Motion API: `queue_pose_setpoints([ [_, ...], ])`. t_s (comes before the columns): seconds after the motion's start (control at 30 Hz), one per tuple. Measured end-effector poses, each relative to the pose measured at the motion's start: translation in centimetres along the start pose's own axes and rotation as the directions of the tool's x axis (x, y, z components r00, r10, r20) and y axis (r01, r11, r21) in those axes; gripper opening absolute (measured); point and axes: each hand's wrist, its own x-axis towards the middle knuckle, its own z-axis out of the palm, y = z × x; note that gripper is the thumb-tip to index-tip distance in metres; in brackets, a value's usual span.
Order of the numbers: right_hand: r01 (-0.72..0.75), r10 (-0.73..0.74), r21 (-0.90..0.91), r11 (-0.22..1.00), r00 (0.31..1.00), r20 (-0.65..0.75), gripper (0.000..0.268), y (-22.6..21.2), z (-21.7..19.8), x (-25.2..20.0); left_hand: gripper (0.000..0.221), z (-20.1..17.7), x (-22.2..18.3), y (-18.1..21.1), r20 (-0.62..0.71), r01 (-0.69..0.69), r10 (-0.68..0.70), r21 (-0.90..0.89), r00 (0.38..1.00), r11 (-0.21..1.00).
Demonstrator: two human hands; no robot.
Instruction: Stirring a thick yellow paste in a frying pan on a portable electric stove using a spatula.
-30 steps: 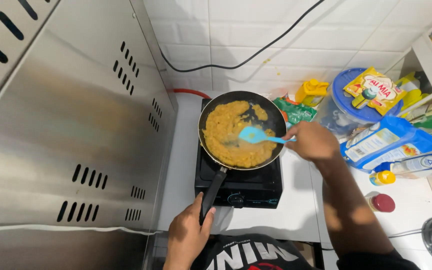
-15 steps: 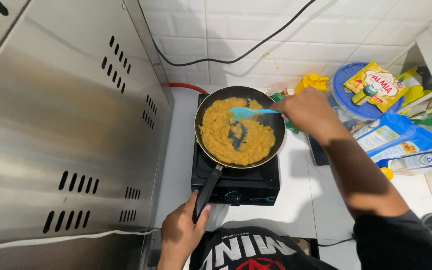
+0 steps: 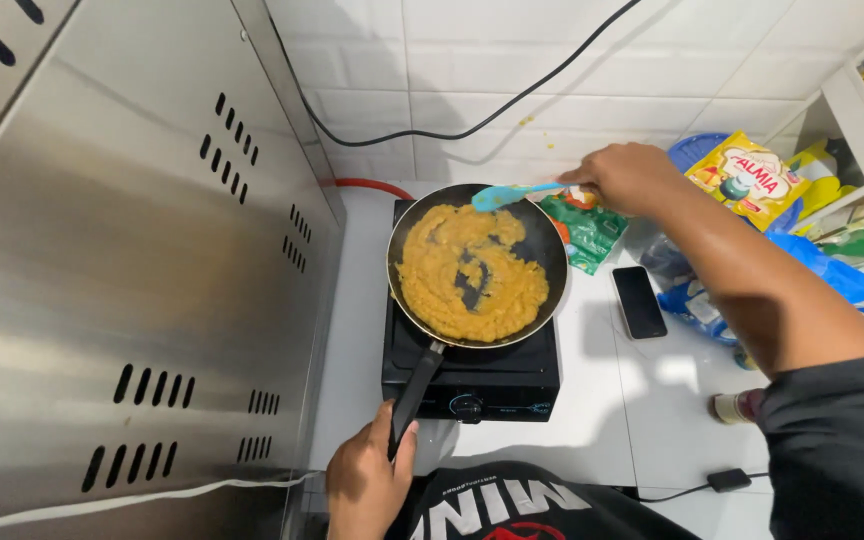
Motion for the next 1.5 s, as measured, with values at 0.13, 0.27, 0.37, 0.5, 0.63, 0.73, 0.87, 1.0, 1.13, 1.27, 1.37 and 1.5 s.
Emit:
queue_pose_setpoints([
  [0.13, -0.112, 0.101, 0.089, 0.99, 0.988, 0.12, 0.048, -0.3, 0.2, -4.4, 0.048, 0.8, -0.1, -0.8, 0.004, -0.015, 0.015, 0.055, 1.0, 0.998],
  [0.27, -0.135, 0.121, 0.054, 0.989, 0.969, 0.217, 0.046, -2.0, -0.4, -8.5, 0.045, 0.9, -0.1, -0.7, -0.012, -0.035, 0.035, 0.036, 0.999, 0.999],
  [0.37, -0.179, 0.129, 0.121, 0.976, 0.932, 0.338, 0.046, -5.4, -2.4, -12.0, 0.048, 1.2, -0.1, -1.1, -0.023, -0.024, 0.025, 0.043, 0.999, 0.999],
  [0.5, 0.074, -0.08, 0.154, 0.985, 0.996, 0.033, 0.032, -7.9, 4.8, -14.6, 0.045, -0.2, 0.1, -0.2, 0.028, -0.035, 0.035, 0.002, 0.999, 0.999],
  [0.63, -0.139, -0.005, 0.299, 0.944, 0.9, 0.436, 0.04, -15.2, -0.4, -14.0, 0.051, -0.8, 0.4, -0.3, 0.131, 0.003, -0.008, 0.036, 0.991, 0.999],
  [0.73, -0.133, -0.08, 0.6, 0.789, 0.946, 0.315, 0.027, -16.1, 1.2, -12.3, 0.045, -1.0, 0.4, -0.3, 0.081, -0.058, 0.06, -0.018, 0.995, 0.998],
  [0.87, -0.343, -0.006, 0.746, 0.571, 0.907, 0.421, 0.045, -15.9, -2.2, -11.5, 0.047, -0.8, 0.2, -0.4, 0.084, -0.052, 0.053, -0.017, 0.995, 0.999],
  [1.0, -0.309, 0.193, 0.575, 0.758, 0.948, 0.254, 0.029, -13.0, 0.3, -9.3, 0.047, -1.0, 0.3, -0.3, 0.065, -0.068, 0.07, -0.029, 0.995, 0.997],
  [1.13, -0.328, 0.359, 0.629, 0.705, 0.93, 0.082, 0.022, -14.7, 0.4, -8.4, 0.049, -1.9, 0.5, 0.4, 0.121, -0.007, 0.013, -0.047, 0.993, 0.999],
  [1.27, -0.161, 0.159, 0.684, 0.711, 0.985, 0.067, 0.014, -15.6, 3.4, -7.8, 0.046, -2.2, 0.6, 0.7, 0.156, 0.017, -0.009, -0.05, 0.988, 0.999],
  [1.37, -0.201, 0.127, 0.574, 0.794, 0.978, 0.167, 0.017, -13.8, -0.1, -10.3, 0.048, -1.8, 0.3, 0.2, 0.144, 0.004, 0.001, -0.037, 0.99, 0.999],
  [1.5, -0.419, 0.41, 0.476, 0.774, 0.903, 0.129, 0.018, -14.1, -0.1, -8.3, 0.053, -1.8, 0.5, 0.3, 0.155, 0.011, -0.005, -0.038, 0.988, 0.999],
])
